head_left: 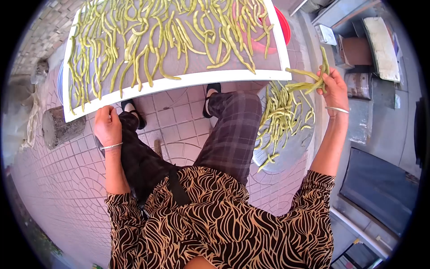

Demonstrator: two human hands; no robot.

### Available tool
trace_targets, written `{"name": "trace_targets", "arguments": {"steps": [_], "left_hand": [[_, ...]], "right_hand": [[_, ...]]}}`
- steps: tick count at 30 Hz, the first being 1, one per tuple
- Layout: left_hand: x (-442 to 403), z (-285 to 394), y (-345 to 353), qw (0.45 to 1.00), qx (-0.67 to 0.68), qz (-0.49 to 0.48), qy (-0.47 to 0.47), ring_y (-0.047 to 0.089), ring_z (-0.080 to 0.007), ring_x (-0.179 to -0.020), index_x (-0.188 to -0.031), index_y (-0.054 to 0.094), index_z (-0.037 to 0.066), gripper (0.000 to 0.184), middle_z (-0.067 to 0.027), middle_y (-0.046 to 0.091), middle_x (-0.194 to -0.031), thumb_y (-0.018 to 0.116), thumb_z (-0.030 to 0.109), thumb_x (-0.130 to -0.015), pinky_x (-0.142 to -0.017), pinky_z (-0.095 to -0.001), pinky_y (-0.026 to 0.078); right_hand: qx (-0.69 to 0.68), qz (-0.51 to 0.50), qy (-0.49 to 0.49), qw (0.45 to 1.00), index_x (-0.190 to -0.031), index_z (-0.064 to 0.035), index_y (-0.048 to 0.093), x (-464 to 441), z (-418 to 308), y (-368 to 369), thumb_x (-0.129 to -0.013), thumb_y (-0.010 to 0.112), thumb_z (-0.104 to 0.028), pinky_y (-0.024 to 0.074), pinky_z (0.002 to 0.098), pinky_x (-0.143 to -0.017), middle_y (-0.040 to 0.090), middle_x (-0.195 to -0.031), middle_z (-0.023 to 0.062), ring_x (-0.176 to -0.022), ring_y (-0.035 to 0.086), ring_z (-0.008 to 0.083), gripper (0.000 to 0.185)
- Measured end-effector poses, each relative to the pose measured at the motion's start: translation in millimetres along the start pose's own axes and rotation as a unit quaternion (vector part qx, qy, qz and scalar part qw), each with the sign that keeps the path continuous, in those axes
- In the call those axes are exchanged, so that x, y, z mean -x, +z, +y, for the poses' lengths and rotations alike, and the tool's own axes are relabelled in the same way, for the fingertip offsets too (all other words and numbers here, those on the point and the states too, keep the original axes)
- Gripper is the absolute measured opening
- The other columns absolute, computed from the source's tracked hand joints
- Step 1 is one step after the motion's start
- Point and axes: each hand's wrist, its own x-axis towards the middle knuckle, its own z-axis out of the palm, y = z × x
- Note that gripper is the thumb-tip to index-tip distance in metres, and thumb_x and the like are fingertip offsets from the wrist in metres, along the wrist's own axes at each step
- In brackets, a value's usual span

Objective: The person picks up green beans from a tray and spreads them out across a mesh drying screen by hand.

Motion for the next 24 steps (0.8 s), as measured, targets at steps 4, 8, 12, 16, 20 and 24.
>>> {"name": "trace_targets", "arguments": {"steps": [4,8,12,16,20,24], "left_hand": [[2.1,-3.6,-0.6,1.0,0.016,0.024,0.0,0.056,-0.0306,-0.071,-0.075,0.056,0.006,0.004,-0.0105,0.056,-0.075,0.058,0.007,-0.076,-0.061,-0.0395,0.044],[2.6,-5.6,-3.0,0.999,0.012,0.032,-0.005,0.056,-0.0312,-0.072,-0.075,0.054,0.007,0.004,-0.0105,0.055,-0.074,0.057,0.008,-0.077,-0.06,-0.041,0.045],[3.5,-5.6,-4.6,0.999,0.019,0.042,-0.002,0.055,-0.0309,-0.071,-0.074,0.054,0.007,0.005,-0.0099,0.055,-0.073,0.057,0.008,-0.077,-0.059,-0.0408,0.045],[3.9,-6.9,-6.4,0.999,0.021,0.045,-0.001,0.055,-0.0304,-0.07,-0.073,0.054,0.007,0.004,-0.0095,0.054,-0.071,0.057,0.008,-0.077,-0.059,-0.0407,0.045],[3.8,-5.7,-7.6,0.999,0.023,0.043,-0.005,0.055,-0.0299,-0.07,-0.073,0.054,0.007,0.005,-0.0092,0.054,-0.072,0.057,0.008,-0.076,-0.058,-0.0406,0.045],[2.5,-1.2,-7.3,0.999,0.03,0.042,-0.008,0.055,-0.03,-0.071,-0.073,0.054,0.007,0.004,-0.0094,0.054,-0.072,0.057,0.008,-0.077,-0.058,-0.0407,0.045]], "right_hand": [[-0.023,-0.093,-0.055,0.994,-0.107,-0.0003,0.053,-29.0,-32.6,72.2,-0.086,0.051,-0.007,0.0405,0.0229,-0.052,0.06,-0.089,0.0065,-0.068,0.052,0.0099,0.022],[-0.086,-0.167,-0.074,0.979,-0.104,0.0,0.053,-49.6,-40.9,151.3,-0.085,0.051,-0.006,0.0427,0.0242,-0.054,0.061,-0.089,0.0078,-0.062,0.052,0.0113,0.019],[-0.107,-0.188,0.008,0.976,-0.098,-0.0027,0.053,-56.3,8.5,230.7,-0.085,0.052,-0.007,0.0459,0.0261,-0.054,0.062,-0.09,0.0081,-0.067,0.054,0.0123,0.014],[-0.061,-0.196,0.148,0.967,-0.097,-0.0028,0.051,-49.2,91.3,281.4,-0.084,0.051,-0.007,0.046,0.0286,-0.053,0.061,-0.091,0.0094,-0.076,0.057,0.015,0.013],[-0.003,-0.176,0.171,0.969,-0.093,-0.0024,0.053,-31.5,122.4,287.8,-0.082,0.05,-0.007,0.0472,0.0279,-0.048,0.061,-0.082,0.0079,-0.063,0.058,0.0155,0.012],[0.019,-0.136,0.142,0.98,-0.089,-0.002,0.054,-34.8,133.3,290.0,-0.08,0.051,-0.007,0.0477,0.0282,-0.048,0.061,-0.081,0.008,-0.062,0.058,0.0158,0.011]]}}
